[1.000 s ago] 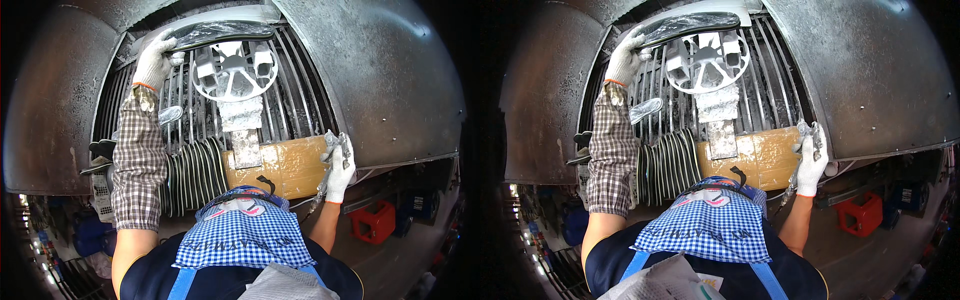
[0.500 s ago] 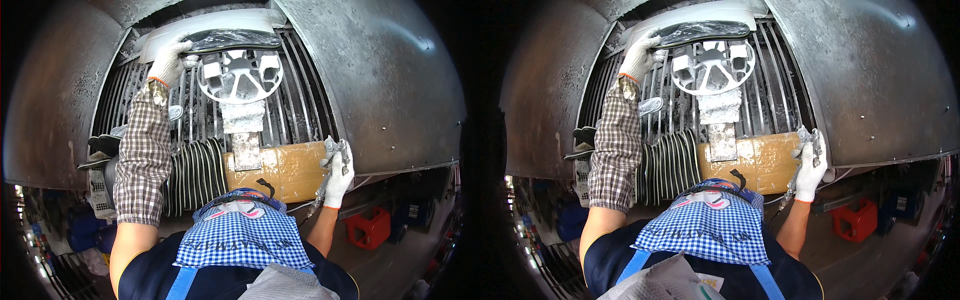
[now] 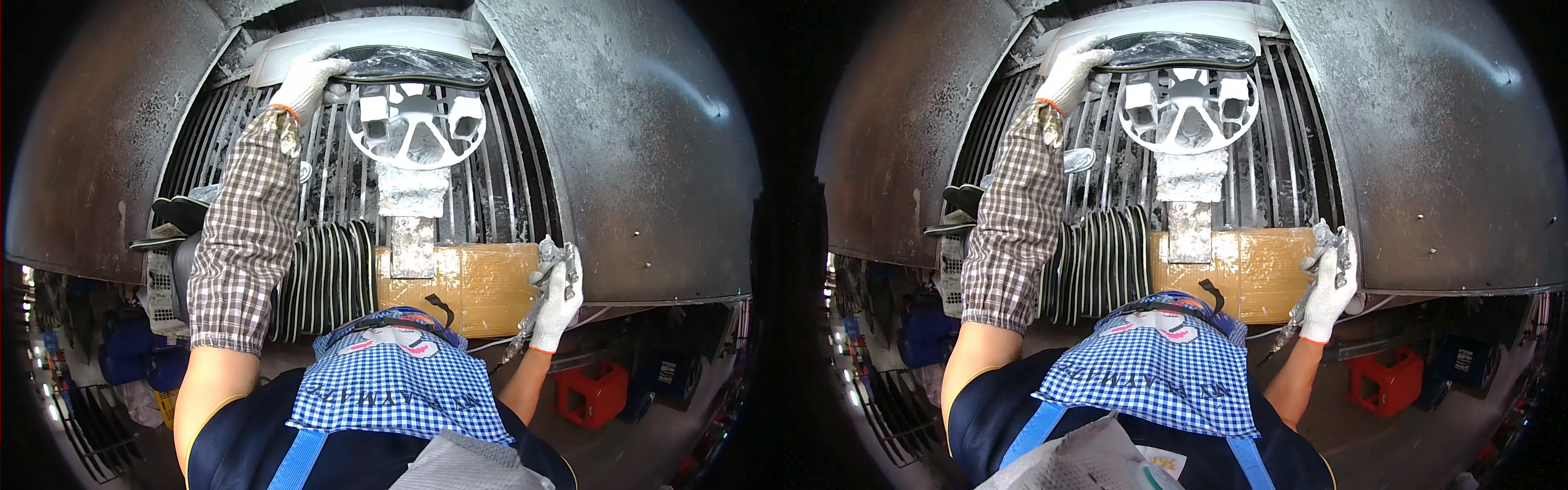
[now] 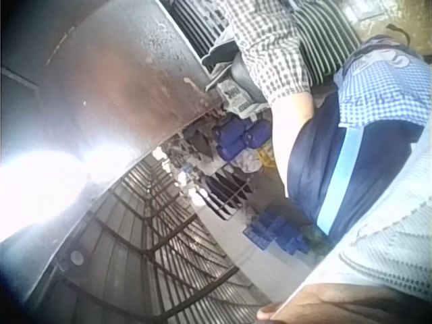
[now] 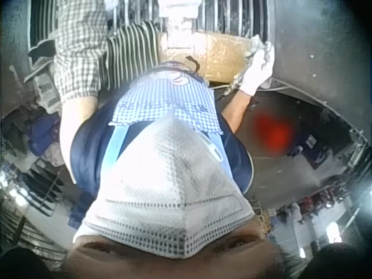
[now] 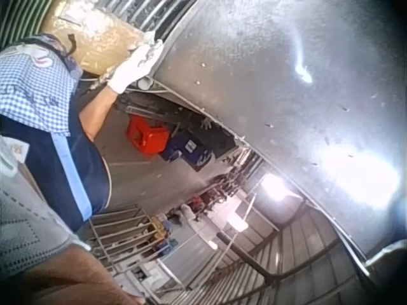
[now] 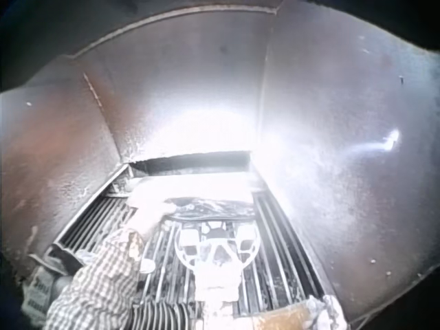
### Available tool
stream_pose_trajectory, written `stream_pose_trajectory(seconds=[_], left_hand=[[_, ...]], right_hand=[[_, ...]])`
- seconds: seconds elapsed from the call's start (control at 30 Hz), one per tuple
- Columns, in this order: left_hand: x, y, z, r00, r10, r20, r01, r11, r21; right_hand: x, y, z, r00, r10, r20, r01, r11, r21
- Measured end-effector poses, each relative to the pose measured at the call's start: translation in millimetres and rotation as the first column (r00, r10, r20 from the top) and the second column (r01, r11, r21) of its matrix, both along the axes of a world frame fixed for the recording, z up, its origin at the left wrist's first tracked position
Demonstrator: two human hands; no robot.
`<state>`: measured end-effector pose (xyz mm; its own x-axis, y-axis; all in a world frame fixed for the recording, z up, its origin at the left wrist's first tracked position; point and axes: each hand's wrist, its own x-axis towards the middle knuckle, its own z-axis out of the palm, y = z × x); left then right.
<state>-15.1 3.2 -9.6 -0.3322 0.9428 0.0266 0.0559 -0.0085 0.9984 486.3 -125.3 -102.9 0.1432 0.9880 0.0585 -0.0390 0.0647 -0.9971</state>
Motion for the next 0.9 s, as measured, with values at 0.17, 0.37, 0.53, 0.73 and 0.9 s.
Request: stream_pose_trajectory(seconds=[0.17, 0.37, 0.53, 0.73, 0.9], left_hand=[[0, -2, -4, 0.999, 0.016, -0.046, -0.018, 0.999, -0.041], [5, 0, -19, 0.444, 0.421, -0.791, -0.222, 0.907, 0.358], [68, -2, 15, 0.352, 0.230, -0.907, 0.145, 0.944, 0.296], [93, 29, 2, 0.128, 0.233, -0.964, 0.250, 0.933, 0.258], [76, 31, -4, 0.143, 0.168, -0.975, 0.290, 0.935, 0.204]], right_hand=[[1, 1, 0, 1.000, 0.006, 0.021, -0.006, 1.000, -0.011], [-2, 1, 1, 0.995, -0.009, 0.096, 0.007, 1.000, 0.025], [-4, 1, 3, 1.000, 0.019, 0.021, -0.018, 0.999, -0.031], [-11, 0, 6, 0.998, -0.024, 0.057, 0.022, 0.999, 0.032], [-5, -2, 5, 0.998, -0.043, 0.052, 0.042, 0.999, 0.022]])
